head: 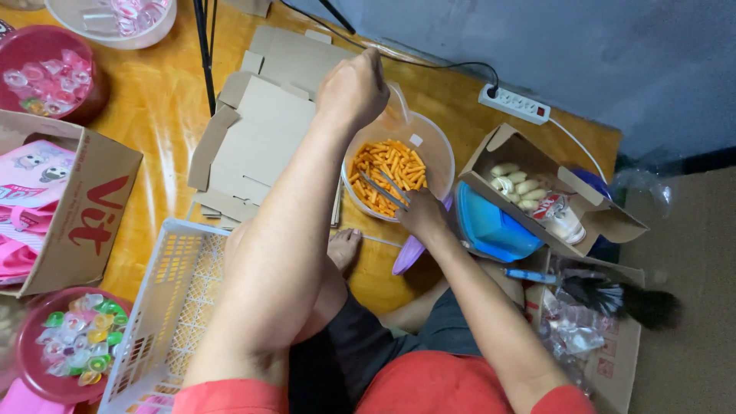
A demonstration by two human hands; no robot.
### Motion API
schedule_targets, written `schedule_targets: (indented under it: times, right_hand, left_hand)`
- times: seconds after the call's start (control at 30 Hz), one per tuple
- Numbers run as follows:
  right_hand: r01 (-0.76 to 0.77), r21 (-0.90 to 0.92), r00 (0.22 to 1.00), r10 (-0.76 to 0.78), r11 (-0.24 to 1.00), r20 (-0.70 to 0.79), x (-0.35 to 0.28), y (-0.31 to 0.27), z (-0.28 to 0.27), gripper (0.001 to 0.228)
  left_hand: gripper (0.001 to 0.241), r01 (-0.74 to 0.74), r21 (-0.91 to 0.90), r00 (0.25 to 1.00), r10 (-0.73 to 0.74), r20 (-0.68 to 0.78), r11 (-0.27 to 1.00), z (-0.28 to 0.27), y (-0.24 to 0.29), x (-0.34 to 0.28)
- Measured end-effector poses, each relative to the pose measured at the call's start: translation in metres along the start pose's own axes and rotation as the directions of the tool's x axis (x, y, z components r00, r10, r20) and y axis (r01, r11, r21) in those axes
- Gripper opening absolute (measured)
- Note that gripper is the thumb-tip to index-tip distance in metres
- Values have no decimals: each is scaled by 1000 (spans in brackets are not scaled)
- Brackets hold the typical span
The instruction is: The person is filling small plastic bags with snacks and then assembling and packing them into cardboard boxes.
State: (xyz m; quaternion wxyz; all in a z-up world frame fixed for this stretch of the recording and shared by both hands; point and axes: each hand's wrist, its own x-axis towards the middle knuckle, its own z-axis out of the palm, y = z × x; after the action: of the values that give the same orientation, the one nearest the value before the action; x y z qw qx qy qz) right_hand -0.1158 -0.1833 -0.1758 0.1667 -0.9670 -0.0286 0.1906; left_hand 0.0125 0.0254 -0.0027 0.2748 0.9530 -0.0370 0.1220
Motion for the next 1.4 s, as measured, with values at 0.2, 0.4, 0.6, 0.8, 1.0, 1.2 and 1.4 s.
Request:
schedule_targets:
  times: [0.2, 0.4, 0.6, 0.8, 1.0, 1.2, 1.4]
  right_hand:
    - [-12, 101, 1000, 12, 995, -8, -17, -10, -24, 42]
    - [30, 273, 998, -17, 961, -53, -54, -19, -69, 31]
    - [14, 117, 994, -2, 993, -106, -64, -4, -73, 24]
    - [0, -184, 998, -11, 983, -55, -50, 5, -49, 58]
    - [-6, -273, 1000, 14, 962, 27, -23, -18, -41, 48]
    - [17, -390, 998, 5, 921, 56, -12, -23, -33, 37]
    - [-22, -212, 1000, 21, 977, -9, -27, -26, -53, 42]
  left_hand:
    - [14, 11, -5, 998, -11, 67, 1000, -1, 1, 0]
    - [12, 3, -6, 998, -3, 60, 1000, 2, 2, 1]
    - [15, 30, 10, 997, -31, 76, 1000, 2, 2, 2]
    - [15, 37, 7, 991, -38, 130, 999, 2, 5, 2]
    - [16, 23, 13, 985, -25, 170, 1000, 3, 1, 2]
    - [15, 58, 35, 975, -64, 214, 998, -3, 3, 2]
    - [16, 70, 27, 972, -74, 224, 997, -2, 2, 3]
